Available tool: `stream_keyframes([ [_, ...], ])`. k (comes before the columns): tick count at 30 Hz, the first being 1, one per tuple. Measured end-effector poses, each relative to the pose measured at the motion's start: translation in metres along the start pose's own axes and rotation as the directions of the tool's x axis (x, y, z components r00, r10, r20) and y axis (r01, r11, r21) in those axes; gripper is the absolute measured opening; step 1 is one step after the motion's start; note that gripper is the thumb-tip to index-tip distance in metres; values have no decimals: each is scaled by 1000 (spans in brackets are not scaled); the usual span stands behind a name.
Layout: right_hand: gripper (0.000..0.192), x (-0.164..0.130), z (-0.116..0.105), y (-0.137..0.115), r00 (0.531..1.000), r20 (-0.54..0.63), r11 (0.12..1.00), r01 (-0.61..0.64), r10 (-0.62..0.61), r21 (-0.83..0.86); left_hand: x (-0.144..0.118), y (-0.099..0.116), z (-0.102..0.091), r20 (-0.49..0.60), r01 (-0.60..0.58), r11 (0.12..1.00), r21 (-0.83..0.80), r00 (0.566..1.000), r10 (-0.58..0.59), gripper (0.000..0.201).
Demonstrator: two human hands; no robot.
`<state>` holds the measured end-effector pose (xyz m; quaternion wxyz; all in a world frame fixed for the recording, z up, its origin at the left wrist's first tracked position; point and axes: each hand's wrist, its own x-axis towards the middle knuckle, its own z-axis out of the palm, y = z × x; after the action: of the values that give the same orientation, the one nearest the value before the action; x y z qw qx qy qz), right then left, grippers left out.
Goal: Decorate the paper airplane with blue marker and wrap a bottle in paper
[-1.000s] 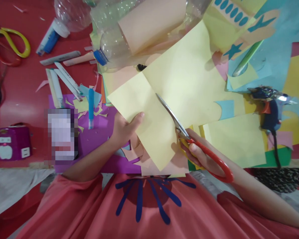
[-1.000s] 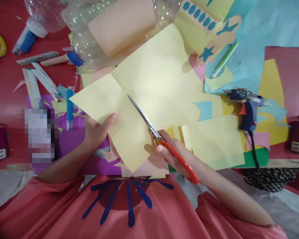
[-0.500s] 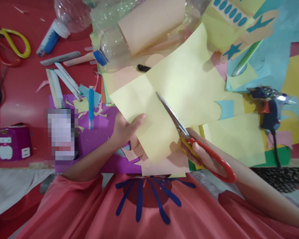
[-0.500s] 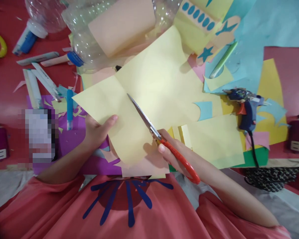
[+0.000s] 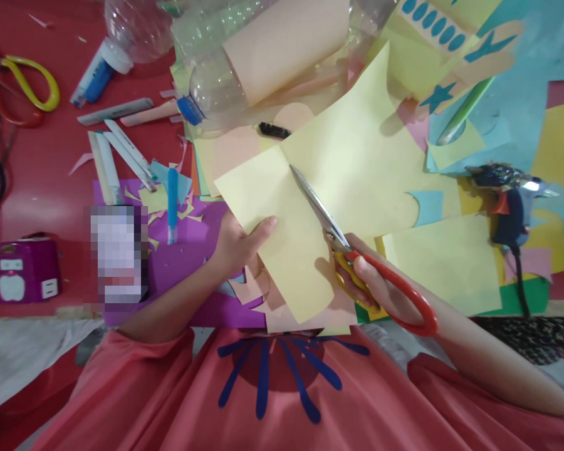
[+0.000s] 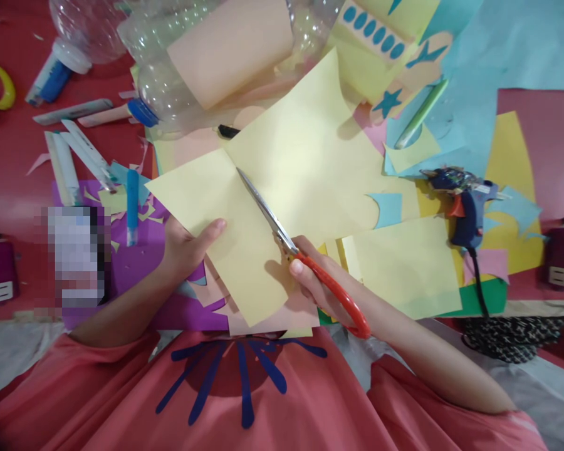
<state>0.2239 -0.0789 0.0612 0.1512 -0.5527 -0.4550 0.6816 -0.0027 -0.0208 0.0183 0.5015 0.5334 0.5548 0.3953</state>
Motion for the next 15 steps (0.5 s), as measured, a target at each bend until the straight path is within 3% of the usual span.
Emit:
stream_keyframes([
  [8,65,1,2,-3,1000,2,999,-23,23,-26,1,1,0,8,26,999,-35,1000,-26,40],
  [15,60,2,2,4,1000,-16,1000,8,-8,0,3,2,1,20,41,997,-68,999,-39,59],
])
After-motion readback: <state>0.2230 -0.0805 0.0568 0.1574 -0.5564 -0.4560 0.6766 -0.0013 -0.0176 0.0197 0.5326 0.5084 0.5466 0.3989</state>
